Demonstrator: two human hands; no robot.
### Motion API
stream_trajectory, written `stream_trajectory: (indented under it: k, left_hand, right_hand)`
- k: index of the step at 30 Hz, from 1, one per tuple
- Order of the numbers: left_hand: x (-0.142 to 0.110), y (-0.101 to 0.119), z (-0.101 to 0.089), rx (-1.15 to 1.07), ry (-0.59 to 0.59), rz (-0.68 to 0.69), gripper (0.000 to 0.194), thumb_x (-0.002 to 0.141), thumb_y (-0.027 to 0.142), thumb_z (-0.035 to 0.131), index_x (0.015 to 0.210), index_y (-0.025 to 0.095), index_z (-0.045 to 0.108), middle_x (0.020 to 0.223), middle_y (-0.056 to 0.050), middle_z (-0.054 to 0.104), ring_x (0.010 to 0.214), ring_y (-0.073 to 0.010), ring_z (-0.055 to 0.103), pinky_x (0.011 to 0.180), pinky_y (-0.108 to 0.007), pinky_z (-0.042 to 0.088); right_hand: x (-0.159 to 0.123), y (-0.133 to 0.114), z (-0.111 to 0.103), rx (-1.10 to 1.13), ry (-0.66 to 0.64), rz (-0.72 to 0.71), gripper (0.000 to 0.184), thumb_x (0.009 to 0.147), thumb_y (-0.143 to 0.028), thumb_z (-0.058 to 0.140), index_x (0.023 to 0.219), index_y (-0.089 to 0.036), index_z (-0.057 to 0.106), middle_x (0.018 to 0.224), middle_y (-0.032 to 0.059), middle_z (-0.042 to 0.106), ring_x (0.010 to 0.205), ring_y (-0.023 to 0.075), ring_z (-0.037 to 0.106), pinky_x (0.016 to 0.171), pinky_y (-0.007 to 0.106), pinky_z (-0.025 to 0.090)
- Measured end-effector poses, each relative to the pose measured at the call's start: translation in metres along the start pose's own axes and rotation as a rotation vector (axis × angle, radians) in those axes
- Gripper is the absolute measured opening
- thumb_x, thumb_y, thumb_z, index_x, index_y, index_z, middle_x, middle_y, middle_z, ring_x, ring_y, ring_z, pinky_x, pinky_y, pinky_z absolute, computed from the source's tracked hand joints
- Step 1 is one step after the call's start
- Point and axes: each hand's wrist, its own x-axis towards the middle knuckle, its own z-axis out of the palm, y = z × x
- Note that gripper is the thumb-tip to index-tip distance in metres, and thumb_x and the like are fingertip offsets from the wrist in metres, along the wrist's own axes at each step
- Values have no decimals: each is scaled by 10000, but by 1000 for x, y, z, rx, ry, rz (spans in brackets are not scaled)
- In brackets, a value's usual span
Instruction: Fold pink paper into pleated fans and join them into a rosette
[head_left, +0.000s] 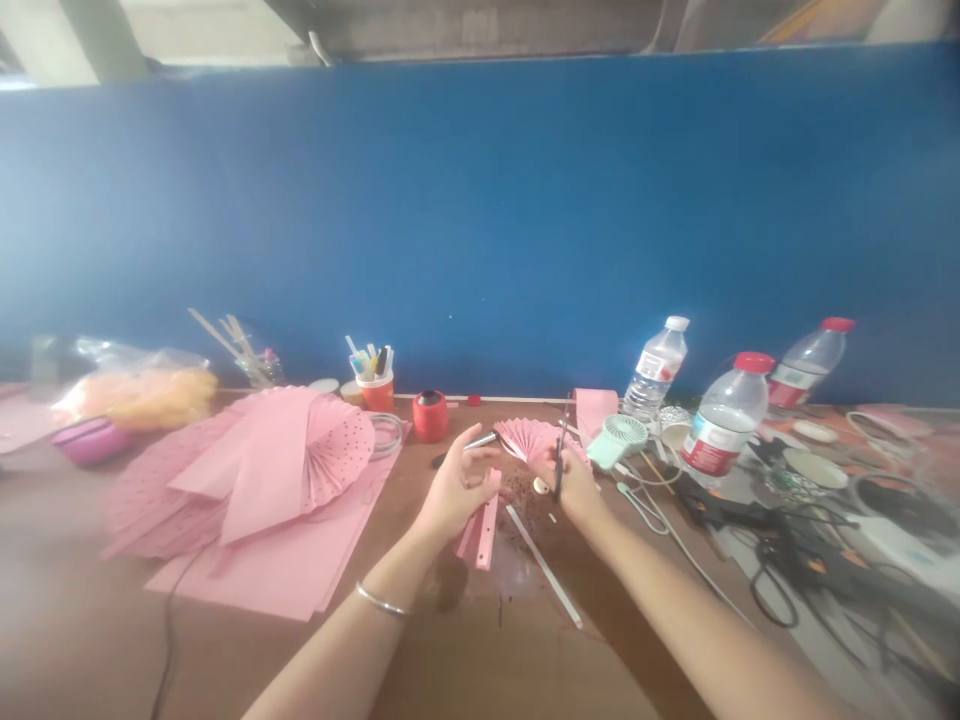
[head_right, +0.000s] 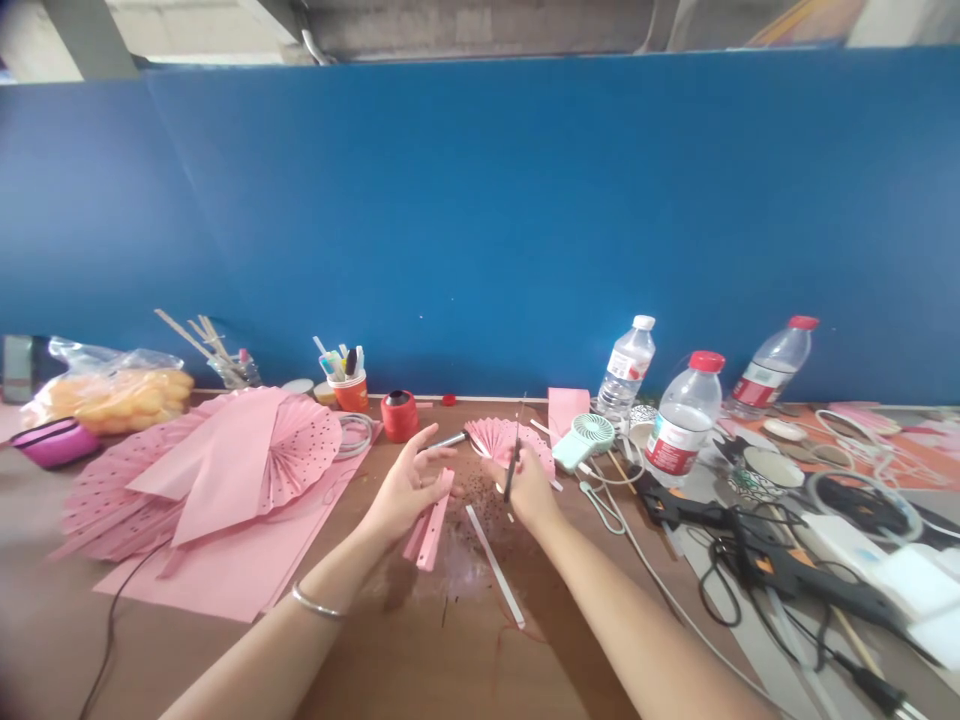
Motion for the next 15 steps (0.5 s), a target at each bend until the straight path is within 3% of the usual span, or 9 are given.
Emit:
stream_trajectory:
  k: [4, 7, 12, 15]
  left_hand:
    - [4, -9, -4, 138, 46, 21, 575, 662, 174, 669, 1170, 225, 406, 957, -34, 563, 717, -138, 631, 701, -293, 500]
    - [5, -10, -5, 169, 60, 22, 450, 644, 166, 673, 1059, 183, 499, 953, -42, 571, 740, -140, 623, 688, -266, 493]
    - [6, -10, -4, 196, 78, -10, 354, 612, 124, 673, 940, 147, 544, 870, -41, 596, 738, -159, 625, 643, -257, 496]
    - [4, -8, -2, 187, 81, 59, 448, 585, 80, 674, 996, 166, 520, 909, -37, 597, 735, -146, 619, 650, -260, 501]
  right_hand:
    - [10, 14, -1, -394, 251, -51, 518, 528, -449, 671, 893, -147, 461, 825, 85, 497, 803, 266, 488, 714, 395, 399]
    - [10, 17, -2, -595, 324, -90, 578, 487, -444, 683, 918, -119, 475, 877, 129, 506, 865, 307, 483, 755, 411, 391]
    - [9, 23, -15, -581, 194, -208, 190, 716, -363, 536, 746, -175, 540, 688, 68, 560, 658, 214, 525, 612, 303, 383]
    - [11, 24, -23, -535, 188, -253, 160, 806, -280, 429, 764, -189, 553, 674, 50, 578, 598, 180, 516, 582, 283, 368]
